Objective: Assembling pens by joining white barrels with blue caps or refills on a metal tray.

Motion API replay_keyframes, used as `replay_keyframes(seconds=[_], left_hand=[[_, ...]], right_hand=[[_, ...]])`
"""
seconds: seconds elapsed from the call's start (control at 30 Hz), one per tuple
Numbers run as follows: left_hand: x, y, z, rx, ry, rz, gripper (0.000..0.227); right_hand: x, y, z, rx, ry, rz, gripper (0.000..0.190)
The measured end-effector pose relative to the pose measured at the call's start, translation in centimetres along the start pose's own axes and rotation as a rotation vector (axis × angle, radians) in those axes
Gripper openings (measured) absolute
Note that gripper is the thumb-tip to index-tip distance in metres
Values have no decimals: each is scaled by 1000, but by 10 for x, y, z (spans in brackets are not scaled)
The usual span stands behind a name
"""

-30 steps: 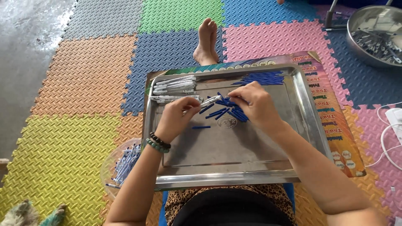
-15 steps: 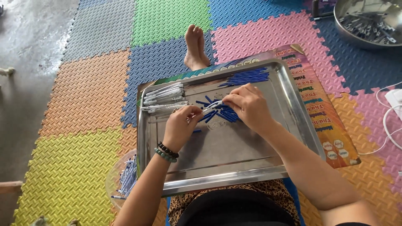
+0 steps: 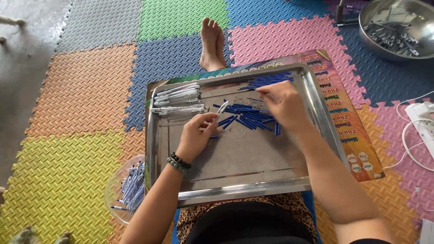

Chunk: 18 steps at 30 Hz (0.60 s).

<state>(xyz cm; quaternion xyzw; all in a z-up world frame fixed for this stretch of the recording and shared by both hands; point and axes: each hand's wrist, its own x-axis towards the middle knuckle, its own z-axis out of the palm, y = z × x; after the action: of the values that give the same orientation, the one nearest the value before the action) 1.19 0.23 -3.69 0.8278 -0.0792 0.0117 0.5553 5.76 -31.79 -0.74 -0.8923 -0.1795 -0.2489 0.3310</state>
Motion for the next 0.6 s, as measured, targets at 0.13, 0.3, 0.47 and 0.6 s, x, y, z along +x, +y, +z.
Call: replay_keyframes(seconds=[0.13, 0.3, 0.47, 0.6], left_hand=[[2, -9, -5, 2, 25, -46, 29], [2, -22, -9, -45, 17, -83, 29], [5, -24, -9, -1, 22, -41, 28], [6, -24, -7, 8, 39, -15, 26]], right_hand=[[-15, 57, -1, -327, -175, 138, 15], [-14, 58, 7, -501, -409, 262, 9], [-22, 88, 23, -536, -406, 259, 11], [-15, 58, 9, -173, -202, 180, 13]])
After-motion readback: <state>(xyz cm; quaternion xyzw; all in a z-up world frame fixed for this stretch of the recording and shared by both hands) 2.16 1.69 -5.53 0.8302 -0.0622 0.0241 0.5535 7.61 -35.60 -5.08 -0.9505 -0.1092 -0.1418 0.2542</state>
